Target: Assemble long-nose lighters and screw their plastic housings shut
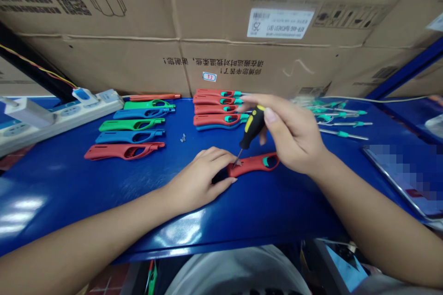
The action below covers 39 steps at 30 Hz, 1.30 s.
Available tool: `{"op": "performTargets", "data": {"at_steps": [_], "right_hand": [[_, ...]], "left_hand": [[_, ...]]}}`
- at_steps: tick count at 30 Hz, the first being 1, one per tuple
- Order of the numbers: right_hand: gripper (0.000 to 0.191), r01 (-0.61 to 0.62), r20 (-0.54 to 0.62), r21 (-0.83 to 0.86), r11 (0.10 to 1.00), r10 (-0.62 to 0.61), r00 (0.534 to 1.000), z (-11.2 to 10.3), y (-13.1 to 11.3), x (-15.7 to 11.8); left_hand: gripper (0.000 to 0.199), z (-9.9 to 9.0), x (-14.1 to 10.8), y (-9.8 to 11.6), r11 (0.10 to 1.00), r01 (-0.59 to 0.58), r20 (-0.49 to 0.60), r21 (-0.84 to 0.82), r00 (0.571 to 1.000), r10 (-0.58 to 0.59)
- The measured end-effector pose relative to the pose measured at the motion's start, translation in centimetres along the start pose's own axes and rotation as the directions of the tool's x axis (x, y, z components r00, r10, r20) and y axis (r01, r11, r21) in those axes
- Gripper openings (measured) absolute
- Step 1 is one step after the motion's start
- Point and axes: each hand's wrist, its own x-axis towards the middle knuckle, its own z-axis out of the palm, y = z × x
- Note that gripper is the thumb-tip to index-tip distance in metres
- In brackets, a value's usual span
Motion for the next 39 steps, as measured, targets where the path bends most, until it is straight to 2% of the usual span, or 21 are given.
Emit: {"op": "performTargets", "data": {"at_steps": [2, 4, 6, 8, 10, 12, 14, 17, 18, 20, 23, 25, 27, 29, 31, 33, 35, 37, 39], "right_hand": [[0.036, -0.055, 0.095, 0.103, 0.993, 0.045, 0.994, -0.1, 0.0, 0.1], [0.028, -0.005, 0.029, 0.010, 1.000, 0.005, 1.000, -0.2, 0.0, 0.3], [0.021, 0.083, -0.070, -0.141, 0.987, -0.093, 0.993, -0.3, 0.0, 0.3], [0.021, 0.098, -0.070, -0.169, 0.981, -0.111, 0.991, -0.3, 0.1, 0.3], [0.032, 0.012, 0.031, -0.040, 0.999, -0.011, 0.999, -0.1, 0.2, 0.1], [0.042, -0.107, 0.144, 0.112, 0.988, 0.091, 0.985, 0.1, 0.3, 0.0], [0.039, -0.133, 0.137, 0.144, 0.981, 0.114, 0.984, 0.3, 0.4, 0.0], [0.030, -0.031, -0.039, -0.018, 0.999, 0.030, 0.999, 0.4, 0.4, 0.1], [0.029, -0.005, -0.062, -0.058, 0.998, 0.001, 0.998, 0.4, 0.3, 0.1], [0.030, 0.004, -0.030, -0.043, 0.999, -0.005, 1.000, 0.3, 0.1, 0.1], [0.038, -0.043, 0.072, 0.077, 0.996, 0.038, 0.997, 0.2, -0.2, 0.1], [0.030, -0.019, 0.050, 0.063, 0.998, 0.015, 0.999, 0.2, -0.4, 0.2], [0.021, 0.069, -0.017, -0.034, 0.997, -0.070, 0.997, 0.1, -0.5, 0.2], [0.021, 0.123, -0.034, -0.101, 0.987, -0.127, 0.991, 0.0, -0.5, 0.2], [0.029, 0.083, 0.025, -0.036, 0.996, -0.082, 0.996, 0.0, -0.6, 0.1], [0.037, -0.016, 0.112, 0.096, 0.995, 0.006, 0.994, 0.0, -0.7, 0.1], [0.033, -0.040, 0.129, 0.147, 0.988, 0.021, 0.991, -0.2, -0.8, 0.1], [0.021, 0.038, 0.053, 0.043, 0.998, -0.040, 0.998, -0.4, -0.9, 0.3], [0.019, 0.126, -0.017, -0.108, 0.986, -0.129, 0.992, -0.6, -0.9, 0.4]], "left_hand": [[0.024, 0.0, 0.0, 0.0, 1.000, 0.000, 0.002, -0.005, 1.000, 0.000], [0.024, 0.0, 0.0, 0.0, 1.000, -0.002, 0.001, 0.000, 1.000, 0.002], [0.025, 0.0, 0.0, 0.0, 1.000, -0.006, -0.002, 0.009, 1.000, 0.006], [0.026, 0.1, 0.0, 0.0, 1.000, -0.009, -0.005, 0.008, 1.000, 0.009], [0.028, 0.1, 0.0, -0.1, 1.000, -0.009, -0.008, -0.005, 1.000, 0.009], [0.029, 0.1, 0.0, -0.1, 1.000, -0.008, -0.012, -0.015, 1.000, 0.008], [0.029, 0.1, 0.0, -0.1, 1.000, -0.006, -0.007, -0.008, 1.000, 0.006], [0.027, 0.0, 0.0, 0.0, 1.000, -0.010, 0.002, 0.014, 1.000, 0.010], [0.027, 0.0, 0.0, 0.0, 1.000, -0.011, 0.003, 0.018, 1.000, 0.011], [0.027, 0.0, 0.0, 0.0, 1.000, -0.011, 0.007, 0.017, 1.000, 0.011], [0.026, 0.0, -0.1, 0.0, 1.000, -0.005, 0.016, 0.016, 1.000, 0.004], [0.025, 0.1, -0.1, 0.1, 1.000, -0.005, 0.017, 0.024, 1.000, 0.004], [0.025, 0.1, -0.1, 0.1, 0.999, -0.013, 0.012, 0.032, 1.000, 0.013], [0.024, 0.1, -0.1, 0.2, 0.999, -0.016, 0.009, 0.029, 1.000, 0.015], [0.025, 0.1, -0.1, 0.2, 1.000, -0.011, 0.011, 0.021, 1.000, 0.011], [0.025, 0.1, -0.1, 0.1, 1.000, -0.005, 0.016, 0.016, 1.000, 0.005], [0.025, 0.1, -0.1, 0.1, 1.000, -0.007, 0.015, 0.022, 1.000, 0.007], [0.026, 0.2, -0.1, 0.0, 0.999, -0.017, 0.010, 0.030, 1.000, 0.017], [0.026, 0.2, -0.1, 0.0, 0.999, -0.028, 0.001, 0.032, 1.000, 0.028]]}}
